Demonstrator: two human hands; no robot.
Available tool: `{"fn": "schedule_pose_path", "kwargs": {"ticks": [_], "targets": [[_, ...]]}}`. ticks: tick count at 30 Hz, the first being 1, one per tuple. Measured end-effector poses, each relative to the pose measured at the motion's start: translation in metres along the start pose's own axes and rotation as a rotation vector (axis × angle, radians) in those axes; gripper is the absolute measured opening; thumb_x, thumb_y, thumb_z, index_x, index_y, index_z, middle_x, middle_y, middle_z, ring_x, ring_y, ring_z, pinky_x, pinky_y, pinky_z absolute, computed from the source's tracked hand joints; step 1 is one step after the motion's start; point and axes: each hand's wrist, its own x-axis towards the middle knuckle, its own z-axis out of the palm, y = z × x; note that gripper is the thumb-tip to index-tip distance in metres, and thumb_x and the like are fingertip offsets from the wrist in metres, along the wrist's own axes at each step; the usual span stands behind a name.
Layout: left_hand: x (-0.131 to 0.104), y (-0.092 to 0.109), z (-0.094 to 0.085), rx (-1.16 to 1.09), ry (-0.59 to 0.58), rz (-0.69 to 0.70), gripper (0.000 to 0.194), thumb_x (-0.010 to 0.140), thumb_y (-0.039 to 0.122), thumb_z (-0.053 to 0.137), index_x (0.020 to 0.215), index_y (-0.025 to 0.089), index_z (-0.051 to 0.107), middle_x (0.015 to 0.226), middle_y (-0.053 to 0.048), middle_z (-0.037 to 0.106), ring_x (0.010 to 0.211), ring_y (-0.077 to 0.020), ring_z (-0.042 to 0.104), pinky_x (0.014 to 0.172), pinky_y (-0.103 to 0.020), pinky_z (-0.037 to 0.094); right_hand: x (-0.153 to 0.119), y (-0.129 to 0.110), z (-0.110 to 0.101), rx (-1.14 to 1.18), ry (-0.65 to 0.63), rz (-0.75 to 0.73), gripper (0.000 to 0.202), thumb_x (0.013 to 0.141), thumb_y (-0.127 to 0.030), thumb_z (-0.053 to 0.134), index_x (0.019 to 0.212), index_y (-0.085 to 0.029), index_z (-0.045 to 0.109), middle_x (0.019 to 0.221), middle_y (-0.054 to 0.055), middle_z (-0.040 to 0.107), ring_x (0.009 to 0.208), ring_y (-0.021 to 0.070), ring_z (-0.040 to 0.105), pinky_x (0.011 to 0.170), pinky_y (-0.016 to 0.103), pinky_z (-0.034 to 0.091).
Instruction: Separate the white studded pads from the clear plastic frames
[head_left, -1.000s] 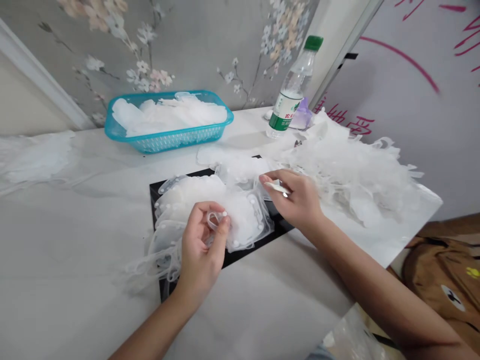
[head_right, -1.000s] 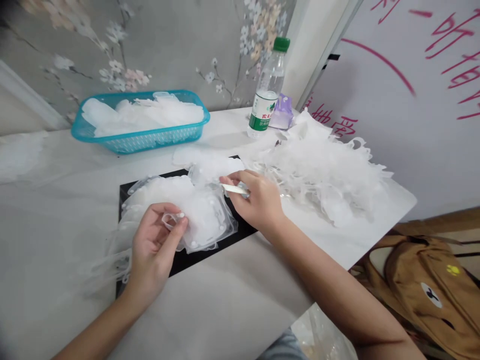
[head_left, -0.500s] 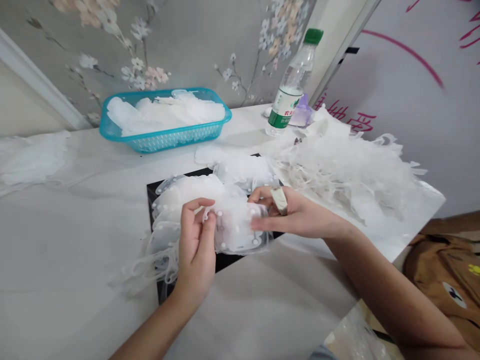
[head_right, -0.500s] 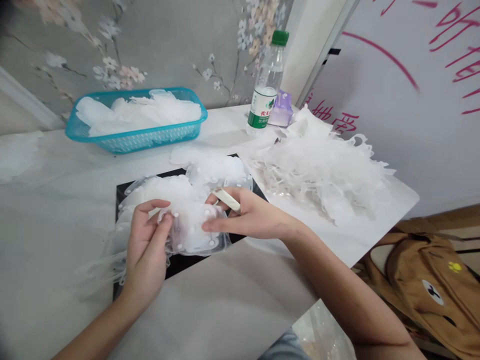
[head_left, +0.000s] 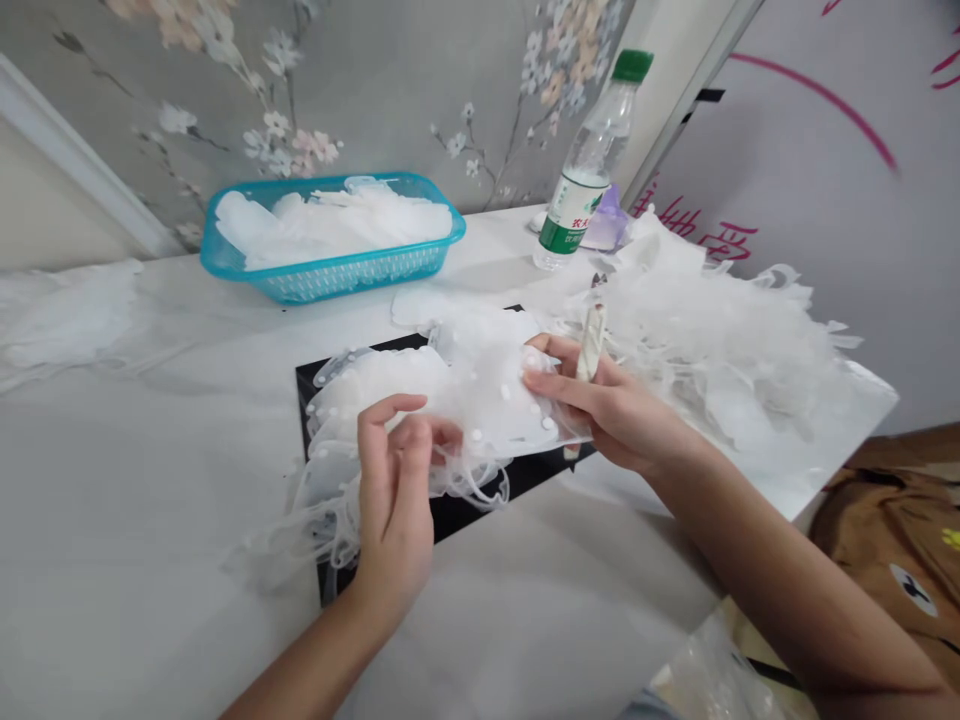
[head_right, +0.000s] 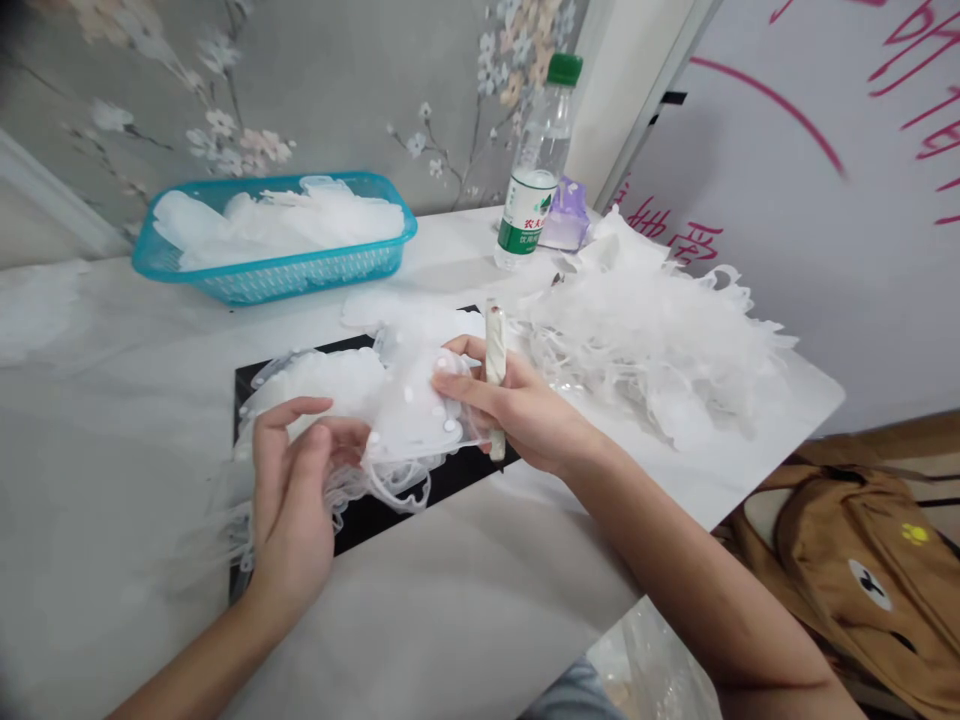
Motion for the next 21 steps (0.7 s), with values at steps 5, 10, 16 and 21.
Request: {"fn": "schedule_pose_path", "kwargs": {"ticks": [5,10,16,21], "targets": [[-0.002,0.002,-0.001,0.012,-0.081,-0.114,0.037,0.088,0.05,0.038,0.113,0.023,0.047,0.073,0.0,0.062,0.069,-0.0154,0.06,0.064,-0.027,0.047,0.0,0.001,0.001,-0.053,-0.015,-0.032,0.025,0.083,-0.037,0.063,0.088,-0.02,0.045,0.056,-0.008,0.04,0.039,0.0043,0.033,0.036,0.014,0.031],[0.002,0.004,-0.001,0.078,-0.243,-0.091,0.038,0.081,0.04,0.058,0.116,0.026,0.051,0.089,-0.002,0.066,0.081,-0.0159,0.062,0.072,-0.025,0.048,0.001,0.004,0.004,-0.313,0.057,-0.148,0.025,0.085,-0.038,0.061,0.092,-0.018,0.048,0.058,-0.007,0.045,0.04,0.005,0.04,0.037,0.015,0.035],[0.009,0.002,-0.003,0.181,-0.305,-0.139,0.016,0.078,0.031,0.063,0.093,0.026,0.069,0.085,0.001,0.068,0.07,-0.0097,0.057,0.065,-0.017,0.044,0.003,0.007,0.006,-0.45,0.176,-0.279,0.021,0.084,-0.033,0.061,0.091,-0.015,0.052,0.059,-0.005,0.047,0.042,0.0051,0.04,0.039,0.017,0.033],[0.01,0.003,-0.004,0.187,-0.265,-0.184,0.024,0.075,0.029,0.066,0.098,0.025,0.069,0.084,0.002,0.068,0.064,-0.0084,0.052,0.062,-0.016,0.043,0.003,0.007,0.002,-0.619,0.304,-0.465,0.021,0.093,-0.032,0.048,0.085,-0.016,0.057,0.063,-0.001,0.053,0.048,0.0067,0.043,0.042,0.018,0.033]]}}
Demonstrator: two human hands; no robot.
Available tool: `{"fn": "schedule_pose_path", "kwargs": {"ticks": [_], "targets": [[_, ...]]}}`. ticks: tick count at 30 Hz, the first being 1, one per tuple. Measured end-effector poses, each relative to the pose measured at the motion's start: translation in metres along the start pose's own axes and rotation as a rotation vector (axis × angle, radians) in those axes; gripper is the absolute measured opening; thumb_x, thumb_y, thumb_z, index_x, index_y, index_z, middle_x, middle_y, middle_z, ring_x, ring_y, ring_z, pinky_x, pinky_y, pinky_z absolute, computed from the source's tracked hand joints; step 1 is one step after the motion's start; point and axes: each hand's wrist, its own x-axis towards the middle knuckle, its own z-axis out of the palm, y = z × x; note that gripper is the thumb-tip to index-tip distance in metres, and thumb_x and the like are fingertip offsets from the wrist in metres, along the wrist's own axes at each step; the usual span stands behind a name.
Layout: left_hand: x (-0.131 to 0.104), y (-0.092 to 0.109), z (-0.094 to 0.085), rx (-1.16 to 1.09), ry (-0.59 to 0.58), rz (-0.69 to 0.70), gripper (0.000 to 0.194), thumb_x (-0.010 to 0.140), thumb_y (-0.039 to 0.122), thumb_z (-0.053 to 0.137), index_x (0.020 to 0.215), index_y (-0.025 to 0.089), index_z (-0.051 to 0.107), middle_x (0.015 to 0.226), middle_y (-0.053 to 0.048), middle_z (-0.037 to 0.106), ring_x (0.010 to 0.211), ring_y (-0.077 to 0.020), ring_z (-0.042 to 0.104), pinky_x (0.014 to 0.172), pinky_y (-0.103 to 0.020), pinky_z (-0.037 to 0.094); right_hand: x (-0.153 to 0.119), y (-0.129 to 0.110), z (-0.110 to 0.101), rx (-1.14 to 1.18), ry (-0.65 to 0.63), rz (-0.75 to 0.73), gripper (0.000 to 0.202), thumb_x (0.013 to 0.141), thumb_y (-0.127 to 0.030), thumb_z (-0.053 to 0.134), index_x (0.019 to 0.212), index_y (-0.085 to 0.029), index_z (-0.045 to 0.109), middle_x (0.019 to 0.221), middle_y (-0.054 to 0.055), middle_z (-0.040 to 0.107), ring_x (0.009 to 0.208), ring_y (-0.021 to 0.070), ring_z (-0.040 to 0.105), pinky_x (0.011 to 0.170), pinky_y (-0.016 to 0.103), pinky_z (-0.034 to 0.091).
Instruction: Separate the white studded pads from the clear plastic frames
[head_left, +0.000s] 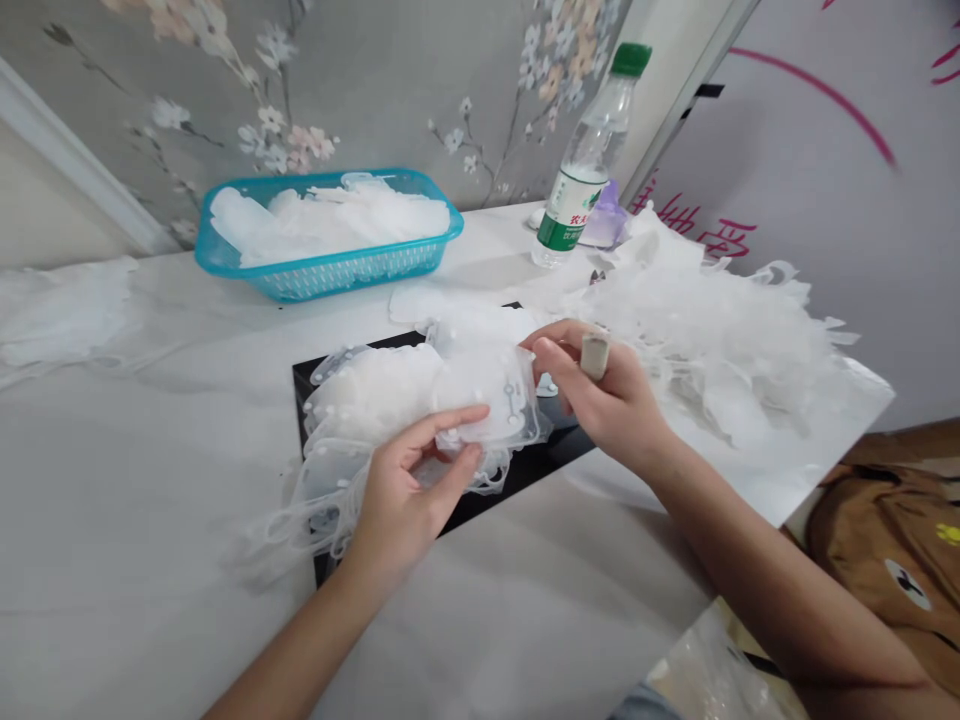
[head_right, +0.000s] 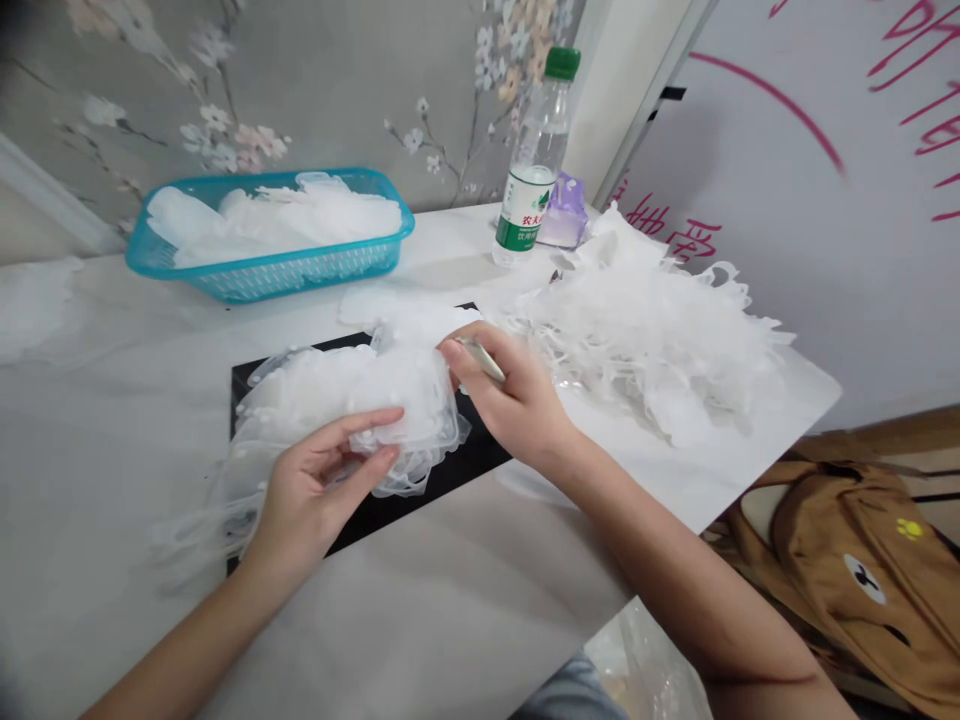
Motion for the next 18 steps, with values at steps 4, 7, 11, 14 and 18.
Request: {"fn": "schedule_pose_path", "kwargs": {"ticks": [4,7,11,14,18], "targets": [[-0.0019,0.0005,-0.0013,0.007,0.004,0.017,0.027,0.076,0.027,0.065,0.103,0.026,0.068,0.092,0.002,0.069,0.065,-0.0075,0.053,0.063,-0.015,0.044,-0.0007,-0.002,-0.0006,0.048,-0.007,0.015,0.015,0.088,-0.03,0.057,0.084,-0.015,0.057,0.063,-0.001,0.053,0.048,0.0066,0.043,0.041,0.017,0.032],[-0.0024,0.0011,-0.0011,-0.047,-0.014,0.002,0.029,0.077,0.032,0.065,0.105,0.026,0.067,0.095,0.001,0.069,0.068,-0.0073,0.055,0.065,-0.014,0.045,-0.002,-0.0016,0.0011,0.116,-0.053,0.024,0.016,0.082,-0.027,0.064,0.09,-0.015,0.056,0.067,-0.002,0.053,0.043,0.0032,0.035,0.038,0.016,0.028],[-0.0008,0.0012,0.0019,-0.118,0.005,-0.037,0.03,0.074,0.037,0.068,0.101,0.024,0.069,0.098,0.0,0.069,0.069,-0.0077,0.057,0.065,-0.014,0.047,-0.0027,-0.0001,0.0026,0.109,-0.049,-0.03,0.015,0.082,-0.025,0.065,0.091,-0.016,0.057,0.07,-0.002,0.052,0.048,0.0038,0.04,0.038,0.015,0.028],[-0.0001,0.0,0.003,-0.151,0.034,-0.075,0.031,0.072,0.034,0.07,0.101,0.023,0.069,0.092,-0.001,0.07,0.069,-0.0079,0.058,0.065,-0.014,0.047,-0.0024,-0.0004,0.0013,0.043,-0.015,-0.096,0.012,0.088,-0.028,0.059,0.09,-0.016,0.059,0.072,0.0,0.056,0.061,0.008,0.052,0.046,0.016,0.036],[-0.0013,0.0008,0.0018,-0.157,0.025,-0.11,0.039,0.074,0.03,0.069,0.112,0.024,0.064,0.083,0.0,0.07,0.067,-0.0069,0.058,0.064,-0.012,0.046,-0.0021,0.0008,-0.0005,0.001,0.107,-0.133,0.035,0.099,-0.036,0.037,0.083,-0.016,0.061,0.064,0.001,0.056,0.055,0.0088,0.05,0.049,0.02,0.038]]}}
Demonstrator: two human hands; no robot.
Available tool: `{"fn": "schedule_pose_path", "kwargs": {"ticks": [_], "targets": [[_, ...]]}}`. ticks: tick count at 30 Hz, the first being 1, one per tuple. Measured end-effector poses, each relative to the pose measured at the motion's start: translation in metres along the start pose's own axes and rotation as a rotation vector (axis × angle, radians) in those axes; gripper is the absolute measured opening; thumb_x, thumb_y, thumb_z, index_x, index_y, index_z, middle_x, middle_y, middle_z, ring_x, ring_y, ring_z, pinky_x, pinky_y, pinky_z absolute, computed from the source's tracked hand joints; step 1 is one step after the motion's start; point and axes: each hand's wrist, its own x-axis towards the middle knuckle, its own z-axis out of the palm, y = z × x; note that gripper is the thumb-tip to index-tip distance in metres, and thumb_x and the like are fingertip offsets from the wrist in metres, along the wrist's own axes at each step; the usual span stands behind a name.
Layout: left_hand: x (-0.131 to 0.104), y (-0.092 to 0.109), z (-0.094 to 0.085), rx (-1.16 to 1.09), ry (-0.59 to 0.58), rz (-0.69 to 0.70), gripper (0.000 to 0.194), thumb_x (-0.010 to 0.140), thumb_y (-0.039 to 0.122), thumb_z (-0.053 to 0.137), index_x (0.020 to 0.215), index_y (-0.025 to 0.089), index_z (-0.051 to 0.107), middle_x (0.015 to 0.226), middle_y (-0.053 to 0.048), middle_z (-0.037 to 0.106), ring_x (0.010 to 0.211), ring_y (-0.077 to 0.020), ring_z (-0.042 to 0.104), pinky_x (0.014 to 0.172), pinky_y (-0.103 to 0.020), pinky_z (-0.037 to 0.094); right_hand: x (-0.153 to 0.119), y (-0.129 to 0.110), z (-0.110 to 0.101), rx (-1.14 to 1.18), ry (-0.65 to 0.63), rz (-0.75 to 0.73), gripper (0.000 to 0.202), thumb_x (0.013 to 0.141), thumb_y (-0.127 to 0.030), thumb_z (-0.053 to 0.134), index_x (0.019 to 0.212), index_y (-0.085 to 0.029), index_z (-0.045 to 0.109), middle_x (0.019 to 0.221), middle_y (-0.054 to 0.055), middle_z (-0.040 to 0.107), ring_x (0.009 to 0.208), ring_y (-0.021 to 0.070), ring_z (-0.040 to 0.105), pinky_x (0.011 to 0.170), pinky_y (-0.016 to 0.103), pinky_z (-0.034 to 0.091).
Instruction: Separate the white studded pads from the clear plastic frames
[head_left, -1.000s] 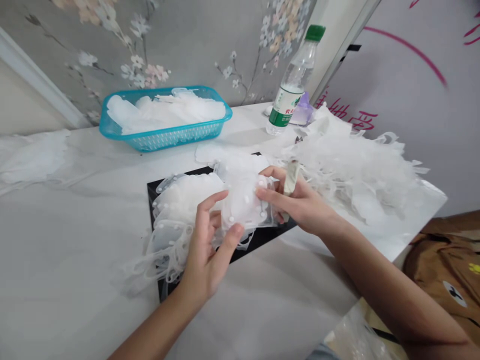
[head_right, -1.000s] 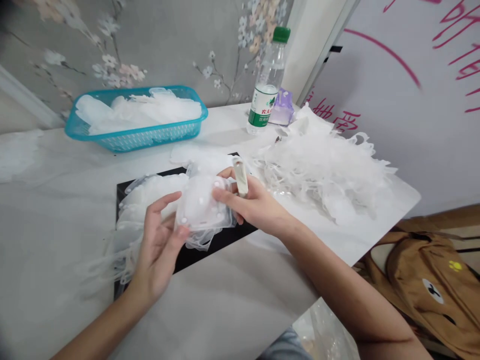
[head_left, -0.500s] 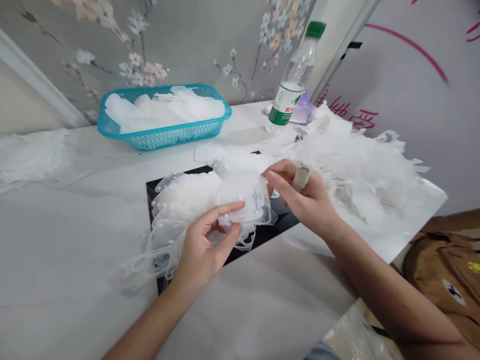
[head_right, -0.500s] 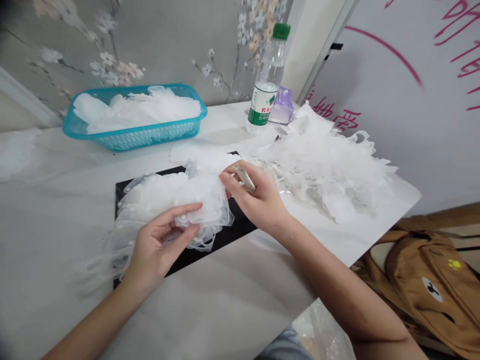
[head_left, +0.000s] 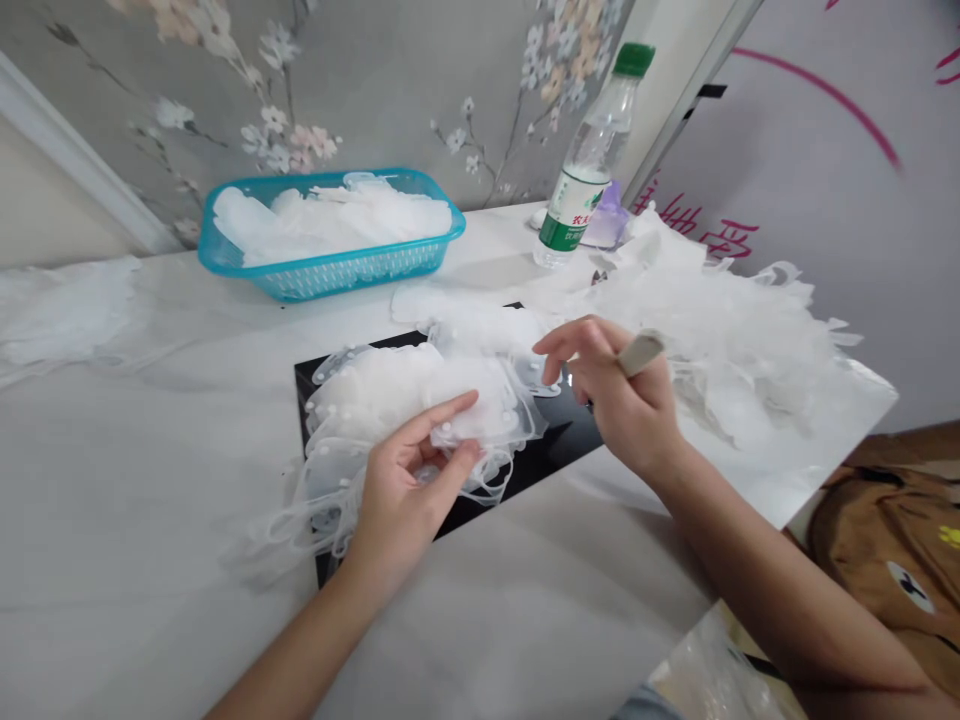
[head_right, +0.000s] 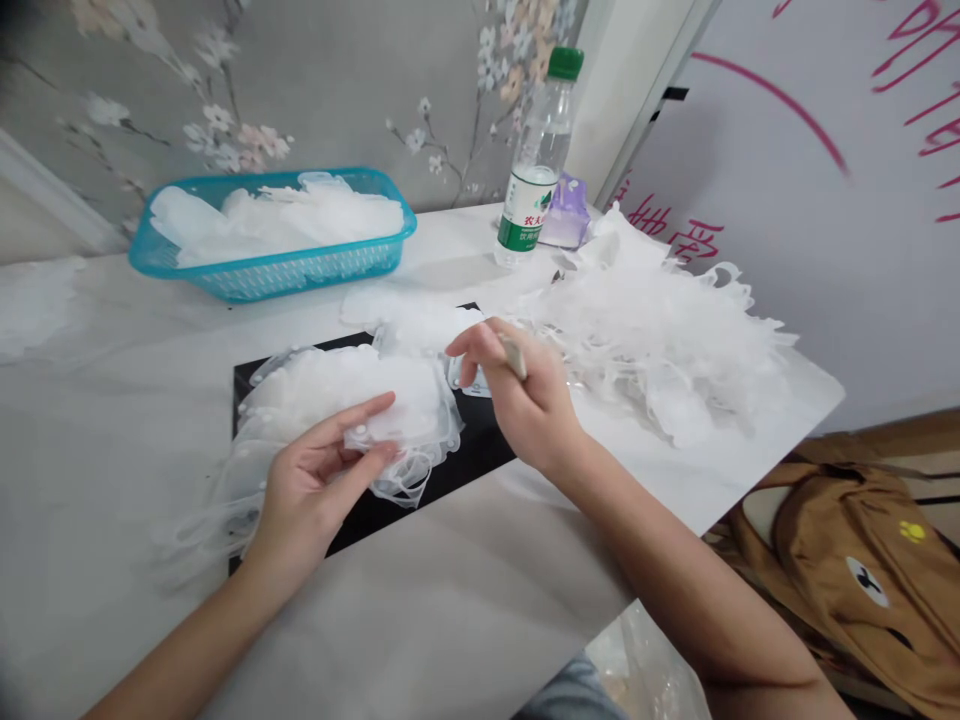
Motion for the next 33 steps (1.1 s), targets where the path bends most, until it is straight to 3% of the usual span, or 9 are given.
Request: {"fn": "schedule_pose_path", "kwargs": {"ticks": [2,5,7,12,15,18,22,26,33], "targets": [[-0.001,0.001,0.0,-0.006,0.005,-0.002,0.043,0.075,0.028,0.068,0.117,0.025,0.062,0.078,0.001,0.069,0.065,-0.0063,0.058,0.063,-0.012,0.046,0.0,0.001,0.0,0.036,0.138,-0.046,0.042,0.099,-0.04,0.034,0.078,-0.016,0.061,0.06,0.001,0.054,0.049,0.009,0.046,0.045,0.022,0.034],[0.0,0.002,0.0,-0.022,0.012,0.001,0.045,0.074,0.027,0.068,0.118,0.024,0.061,0.069,0.002,0.067,0.062,-0.0057,0.056,0.062,-0.011,0.046,0.0,-0.001,-0.001,0.045,0.39,-0.136,0.048,0.099,-0.045,0.031,0.074,-0.017,0.062,0.069,0.004,0.059,0.055,0.0122,0.05,0.05,0.025,0.039],[0.0,0.001,0.0,-0.029,0.018,-0.001,0.045,0.073,0.026,0.069,0.118,0.024,0.061,0.065,0.003,0.065,0.059,-0.0053,0.054,0.06,-0.011,0.045,-0.002,-0.005,-0.004,0.045,0.431,-0.13,0.057,0.098,-0.05,0.024,0.072,-0.017,0.063,0.073,0.006,0.061,0.057,0.014,0.054,0.05,0.026,0.041],[0.001,-0.002,0.0,-0.067,0.03,-0.02,0.05,0.071,0.027,0.071,0.12,0.024,0.06,0.068,0.002,0.066,0.06,-0.0061,0.053,0.062,-0.014,0.046,-0.007,-0.012,-0.01,0.122,0.235,-0.034,0.074,0.098,-0.054,0.011,0.076,-0.014,0.069,0.058,0.006,0.06,0.047,0.0149,0.059,0.044,0.025,0.046],[0.002,-0.002,0.0,-0.07,0.038,-0.015,0.052,0.07,0.028,0.071,0.121,0.024,0.059,0.072,0.0,0.067,0.062,-0.007,0.054,0.062,-0.015,0.046,-0.007,-0.013,-0.007,0.206,0.19,-0.096,0.041,0.097,-0.041,0.042,0.081,-0.017,0.07,0.074,0.005,0.067,0.058,0.0155,0.064,0.05,0.023,0.053],[0.003,-0.002,0.0,-0.069,0.04,-0.004,0.053,0.07,0.029,0.071,0.121,0.024,0.059,0.078,-0.001,0.069,0.064,-0.0077,0.054,0.061,-0.016,0.047,-0.006,-0.013,-0.005,0.231,0.066,-0.134,0.015,0.088,-0.024,0.062,0.076,-0.018,0.068,0.07,0.001,0.067,0.058,0.0151,0.064,0.051,0.023,0.055],[0.003,-0.002,0.0,-0.088,0.032,0.001,0.054,0.069,0.028,0.072,0.122,0.025,0.059,0.095,-0.004,0.069,0.064,-0.0073,0.054,0.061,-0.017,0.047,-0.005,-0.016,-0.004,0.217,-0.119,-0.168,0.025,0.091,-0.027,0.057,0.071,-0.018,0.067,0.06,0.001,0.064,0.057,0.0157,0.064,0.053,0.025,0.055],[0.002,-0.004,0.0,-0.104,0.024,0.006,0.055,0.07,0.028,0.071,0.123,0.025,0.057,0.094,-0.004,0.069,0.062,-0.0073,0.053,0.061,-0.018,0.047,-0.007,-0.017,-0.001,0.168,-0.241,-0.263,0.029,0.093,-0.029,0.053,0.07,-0.018,0.066,0.066,0.002,0.066,0.065,0.0157,0.065,0.056,0.024,0.054],[0.003,-0.005,-0.001,-0.096,0.004,0.009,0.052,0.073,0.03,0.069,0.124,0.027,0.057,0.082,-0.001,0.067,0.062,-0.0072,0.052,0.062,-0.018,0.046,-0.008,-0.012,0.001,0.151,-0.295,-0.282,0.027,0.092,-0.029,0.055,0.074,-0.014,0.066,0.072,0.004,0.066,0.072,0.0155,0.065,0.06,0.022,0.053]]}}
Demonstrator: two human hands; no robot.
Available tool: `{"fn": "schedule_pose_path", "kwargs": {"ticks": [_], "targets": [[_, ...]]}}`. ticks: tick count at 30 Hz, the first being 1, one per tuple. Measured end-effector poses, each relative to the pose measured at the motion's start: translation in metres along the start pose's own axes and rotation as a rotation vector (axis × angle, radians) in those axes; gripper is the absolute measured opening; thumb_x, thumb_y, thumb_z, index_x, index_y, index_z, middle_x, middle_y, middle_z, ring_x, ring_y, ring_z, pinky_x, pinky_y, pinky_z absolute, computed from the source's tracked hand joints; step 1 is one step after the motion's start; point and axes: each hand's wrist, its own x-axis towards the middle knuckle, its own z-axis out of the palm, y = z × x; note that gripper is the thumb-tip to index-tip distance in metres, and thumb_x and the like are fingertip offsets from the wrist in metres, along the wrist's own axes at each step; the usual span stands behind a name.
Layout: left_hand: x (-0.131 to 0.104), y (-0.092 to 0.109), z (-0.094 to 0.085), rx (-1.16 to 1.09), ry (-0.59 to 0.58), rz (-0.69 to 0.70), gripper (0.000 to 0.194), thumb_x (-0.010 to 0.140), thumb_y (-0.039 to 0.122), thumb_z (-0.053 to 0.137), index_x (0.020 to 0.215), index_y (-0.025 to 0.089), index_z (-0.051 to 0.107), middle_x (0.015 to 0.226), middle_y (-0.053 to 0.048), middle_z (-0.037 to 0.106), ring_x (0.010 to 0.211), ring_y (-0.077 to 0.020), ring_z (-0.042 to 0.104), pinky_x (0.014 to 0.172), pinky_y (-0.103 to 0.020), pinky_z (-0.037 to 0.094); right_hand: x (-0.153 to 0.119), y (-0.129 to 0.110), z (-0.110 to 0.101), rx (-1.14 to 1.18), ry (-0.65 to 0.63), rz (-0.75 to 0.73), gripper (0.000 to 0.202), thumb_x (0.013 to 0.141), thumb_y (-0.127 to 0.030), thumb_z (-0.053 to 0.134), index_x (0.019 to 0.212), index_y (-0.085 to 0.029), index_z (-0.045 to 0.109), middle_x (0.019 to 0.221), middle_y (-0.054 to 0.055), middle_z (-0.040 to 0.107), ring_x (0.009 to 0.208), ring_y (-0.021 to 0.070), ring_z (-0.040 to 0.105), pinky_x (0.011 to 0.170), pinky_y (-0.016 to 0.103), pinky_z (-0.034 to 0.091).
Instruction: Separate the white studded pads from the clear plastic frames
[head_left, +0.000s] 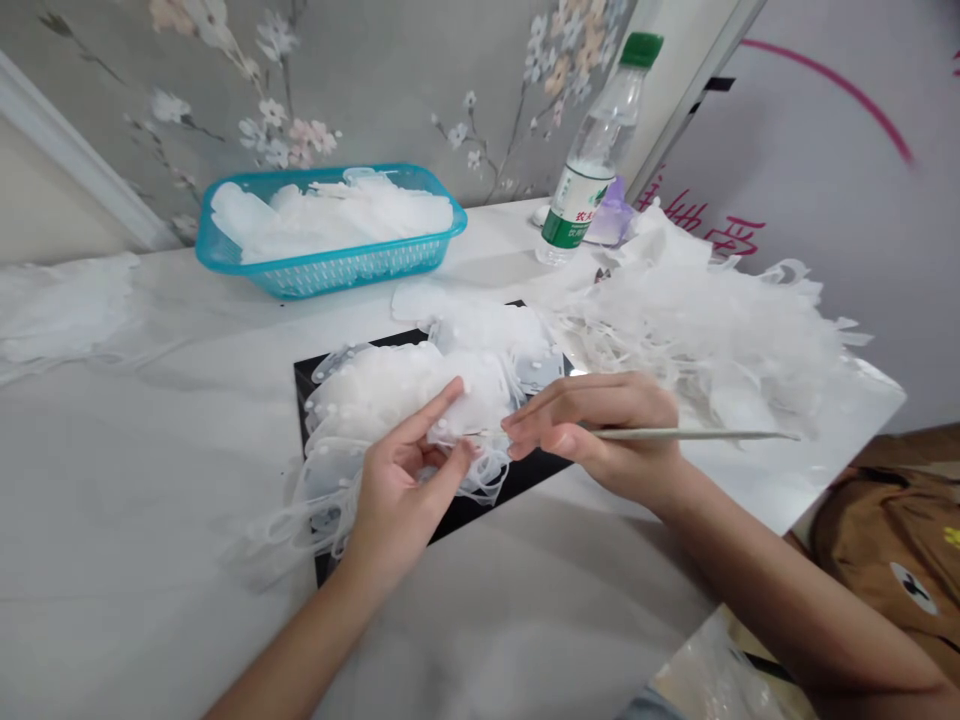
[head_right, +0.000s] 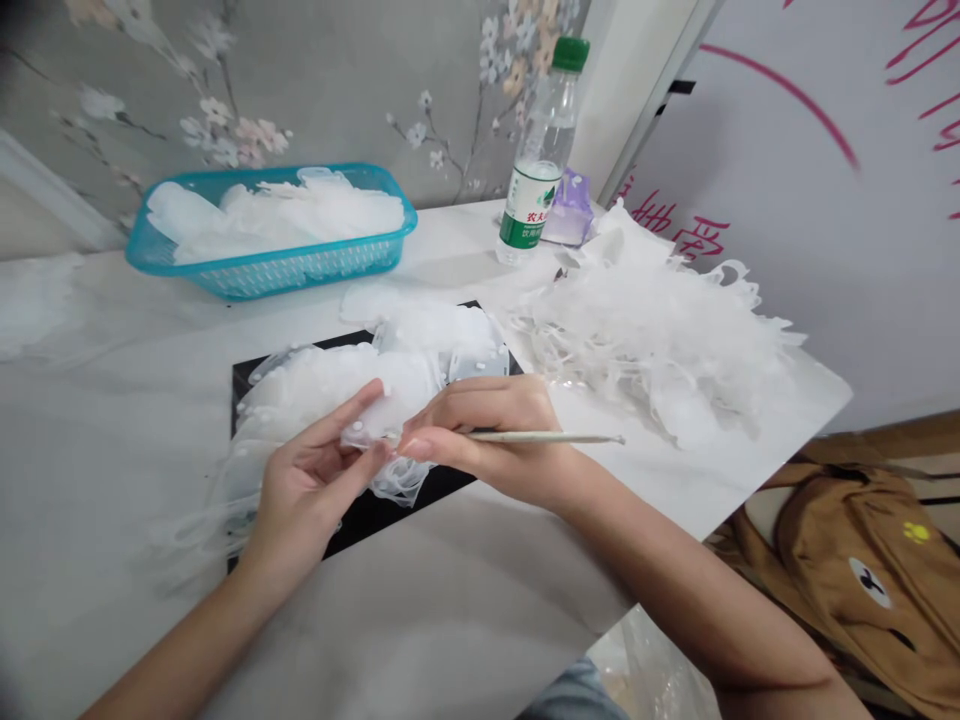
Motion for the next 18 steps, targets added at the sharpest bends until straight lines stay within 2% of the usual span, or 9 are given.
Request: {"fn": "schedule_pose_path", "kwargs": {"ticks": [5,8,13,18], "targets": [[-0.001,-0.001,-0.001,0.029,-0.008,0.01,0.053,0.074,0.031,0.068,0.125,0.026,0.056,0.077,0.0,0.066,0.063,-0.0079,0.052,0.062,-0.018,0.046,0.001,-0.002,0.001,-0.018,-0.053,-0.063,0.023,0.09,-0.025,0.058,0.074,-0.011,0.064,0.077,0.007,0.066,0.078,0.0153,0.065,0.068,0.02,0.054],[-0.002,0.0,-0.002,0.062,-0.011,0.009,0.054,0.075,0.03,0.067,0.127,0.025,0.054,0.075,0.0,0.066,0.062,-0.0083,0.052,0.061,-0.018,0.046,-0.001,-0.002,0.006,-0.109,-0.103,-0.13,0.019,0.089,-0.023,0.06,0.078,-0.008,0.064,0.082,0.009,0.066,0.083,0.0159,0.065,0.074,0.02,0.054],[-0.003,0.003,-0.001,0.07,-0.048,0.003,0.055,0.076,0.029,0.064,0.129,0.024,0.051,0.075,0.0,0.065,0.063,-0.0085,0.054,0.061,-0.018,0.045,-0.004,0.001,0.012,-0.292,-0.061,-0.312,0.021,0.089,-0.026,0.061,0.08,-0.007,0.062,0.078,0.009,0.066,0.074,0.015,0.065,0.066,0.02,0.056],[-0.005,0.0,-0.001,0.107,-0.051,0.049,0.053,0.08,0.035,0.06,0.131,0.027,0.049,0.089,-0.002,0.067,0.071,-0.0103,0.058,0.067,-0.02,0.046,-0.001,-0.003,0.009,-0.265,-0.051,-0.26,0.023,0.092,-0.028,0.056,0.081,-0.01,0.062,0.079,0.008,0.067,0.078,0.0139,0.066,0.069,0.019,0.056]]}}
